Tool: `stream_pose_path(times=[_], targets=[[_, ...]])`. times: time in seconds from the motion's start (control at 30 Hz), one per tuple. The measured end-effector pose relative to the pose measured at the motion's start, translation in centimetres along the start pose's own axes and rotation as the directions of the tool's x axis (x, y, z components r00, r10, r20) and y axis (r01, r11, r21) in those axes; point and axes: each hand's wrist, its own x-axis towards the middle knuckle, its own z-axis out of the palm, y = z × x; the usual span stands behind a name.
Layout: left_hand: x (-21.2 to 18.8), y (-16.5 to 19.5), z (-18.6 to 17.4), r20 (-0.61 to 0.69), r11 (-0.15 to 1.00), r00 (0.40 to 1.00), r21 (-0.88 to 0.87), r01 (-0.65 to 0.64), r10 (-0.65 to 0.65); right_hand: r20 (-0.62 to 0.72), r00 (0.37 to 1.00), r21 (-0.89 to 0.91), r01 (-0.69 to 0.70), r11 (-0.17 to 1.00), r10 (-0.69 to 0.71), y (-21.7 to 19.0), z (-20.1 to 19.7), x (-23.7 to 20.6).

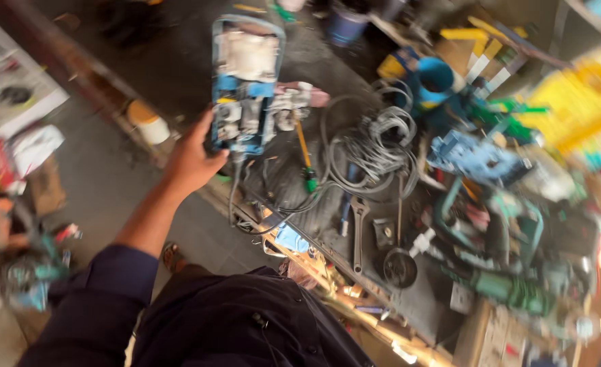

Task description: The person disassembles a blue electric planer on a workbench. They use a cordless drill to remove screws, then a screwdriver to loosen additional fasteners and remove the handle and casing. The internal components are exposed by the end of the clip.

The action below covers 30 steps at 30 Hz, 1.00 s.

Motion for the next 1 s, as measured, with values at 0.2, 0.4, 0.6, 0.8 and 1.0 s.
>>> stream_pose_path(times=[0.2,0.4,0.6,0.8,1.0], targets=[[-0.2,1.6,-0.6,-0.075,0.99,0.994,0.116,0.082,-0.074,0.254,0.965,-0.1,0.088,0.991,-0.06,-0.8,3.2,-0.5],[0.1,0.2,0.3,-0.13,0.994,0.986,-0.041,0.1,-0.104,0.348,0.936,-0.152,0.108,0.982,-0.049,5.5,3.5,-1.6],[1.6,-2.0,-1.8,0.071,0.868,0.991,-0.478,0.13,-0.11,0.455,0.89,-0.17,0.107,0.98,-0.018,7.3,5.3,-7.1],[2.2,-2.7,-2.7,0.09,0.939,0.991,-0.322,0.12,-0.096,0.587,0.809,-0.181,0.148,0.972,-0.014,6.9,5.1,-13.8],[3.3,-4.4,-3.4,0.111,0.935,0.993,-0.345,0.085,-0.049,0.722,0.685,-0.095,0.234,0.968,-0.095,8.1,4.8,-19.5]])
